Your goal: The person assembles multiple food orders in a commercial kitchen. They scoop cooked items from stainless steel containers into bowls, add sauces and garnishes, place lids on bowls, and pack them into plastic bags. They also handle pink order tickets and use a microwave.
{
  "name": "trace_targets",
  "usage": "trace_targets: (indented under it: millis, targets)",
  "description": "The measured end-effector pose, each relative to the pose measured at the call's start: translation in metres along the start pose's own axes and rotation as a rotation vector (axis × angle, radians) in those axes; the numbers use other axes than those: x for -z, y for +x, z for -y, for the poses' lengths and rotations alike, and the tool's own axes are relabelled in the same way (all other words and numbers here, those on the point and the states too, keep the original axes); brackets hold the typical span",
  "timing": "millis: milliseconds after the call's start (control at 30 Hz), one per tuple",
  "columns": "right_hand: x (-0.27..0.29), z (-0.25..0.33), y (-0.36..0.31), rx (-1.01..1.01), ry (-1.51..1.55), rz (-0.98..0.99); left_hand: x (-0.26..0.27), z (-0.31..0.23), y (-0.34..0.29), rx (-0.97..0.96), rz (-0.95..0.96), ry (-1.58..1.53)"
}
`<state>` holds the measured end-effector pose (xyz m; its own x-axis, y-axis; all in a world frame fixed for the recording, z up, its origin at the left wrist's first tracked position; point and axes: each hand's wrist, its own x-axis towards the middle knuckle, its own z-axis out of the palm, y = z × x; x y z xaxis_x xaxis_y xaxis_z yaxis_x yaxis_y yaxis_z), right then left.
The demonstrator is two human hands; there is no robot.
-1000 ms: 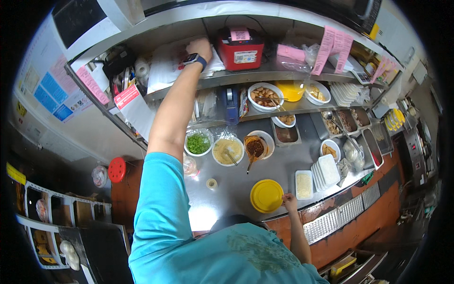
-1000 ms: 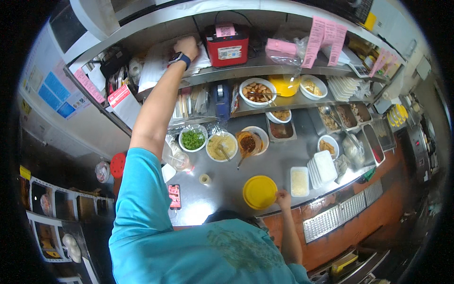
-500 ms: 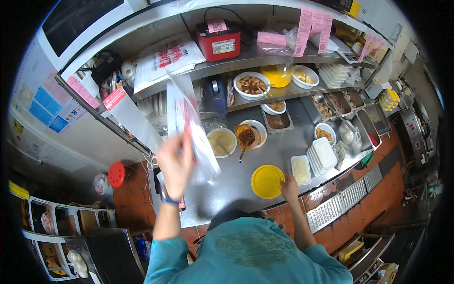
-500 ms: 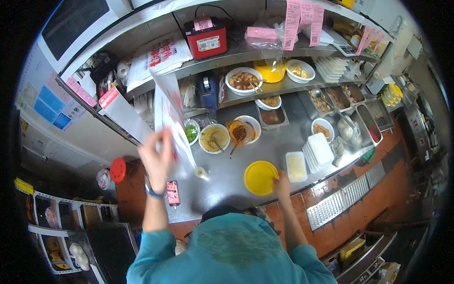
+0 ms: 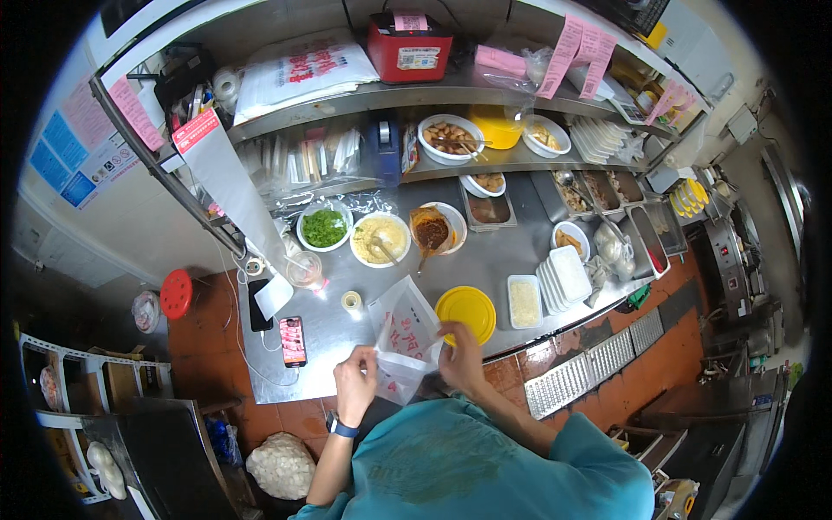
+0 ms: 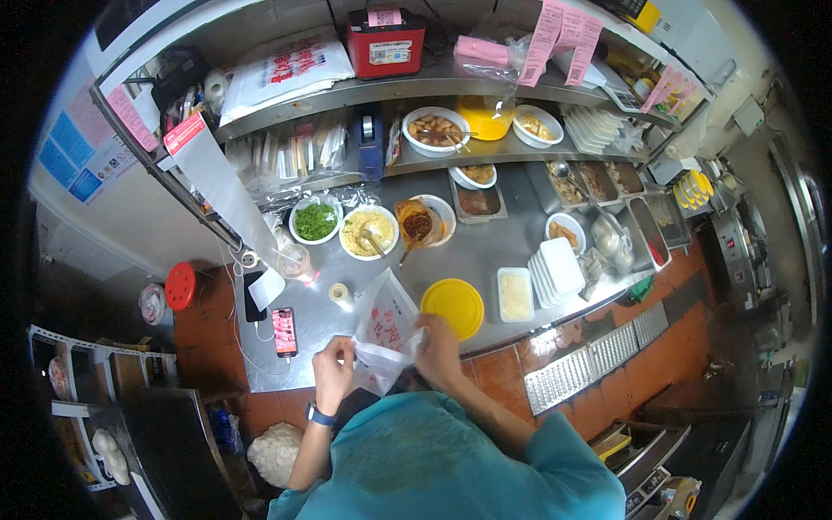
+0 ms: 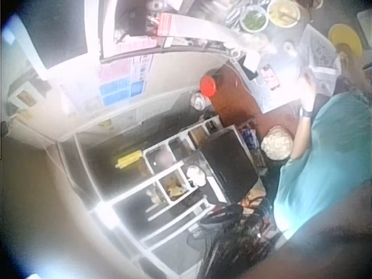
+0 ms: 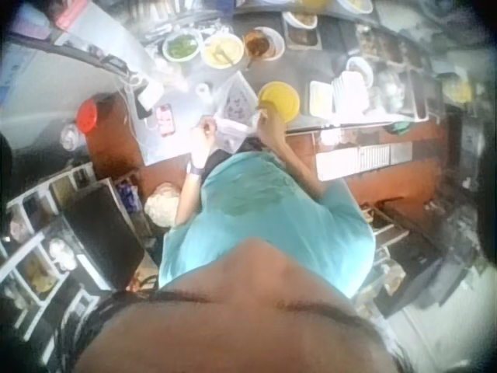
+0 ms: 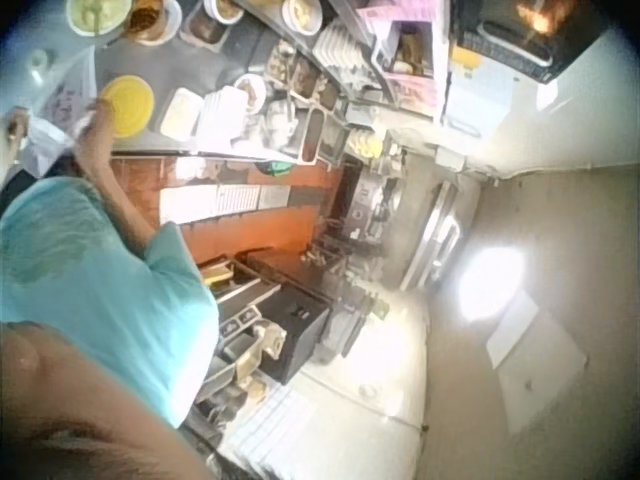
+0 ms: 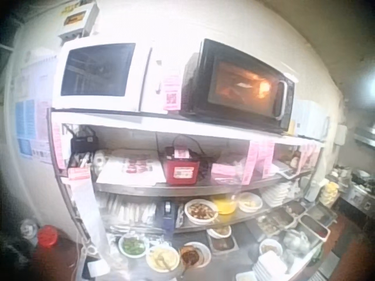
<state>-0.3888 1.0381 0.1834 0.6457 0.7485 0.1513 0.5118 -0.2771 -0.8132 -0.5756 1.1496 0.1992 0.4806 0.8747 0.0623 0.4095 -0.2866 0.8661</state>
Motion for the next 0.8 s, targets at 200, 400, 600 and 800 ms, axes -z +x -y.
trace_targets:
  millis: [200, 400, 600, 800]
  targets:
    - [-0.065, -0.052, 0.008, -0.177, -0.254, 0.709, 0.017, 0.002, 0.0, 0.125, -0.084, 0.039]
    - [-0.064, -0.07, 0.015, -0.078, 0.023, 1.244, -0.031, 0.04, 0.0, -0.468, 0.427, 0.098]
    - [-0.038, -0.067, 0.024, 0.048, -0.349, 0.764, -0.033, 0.106, 0.052, -0.766, 0.535, 0.702]
    - [0.001, -0.163, -0.028, -0.697, 0.292, -0.334, -0.056, 0.11, 0.1, -0.309, 0.739, 0.572]
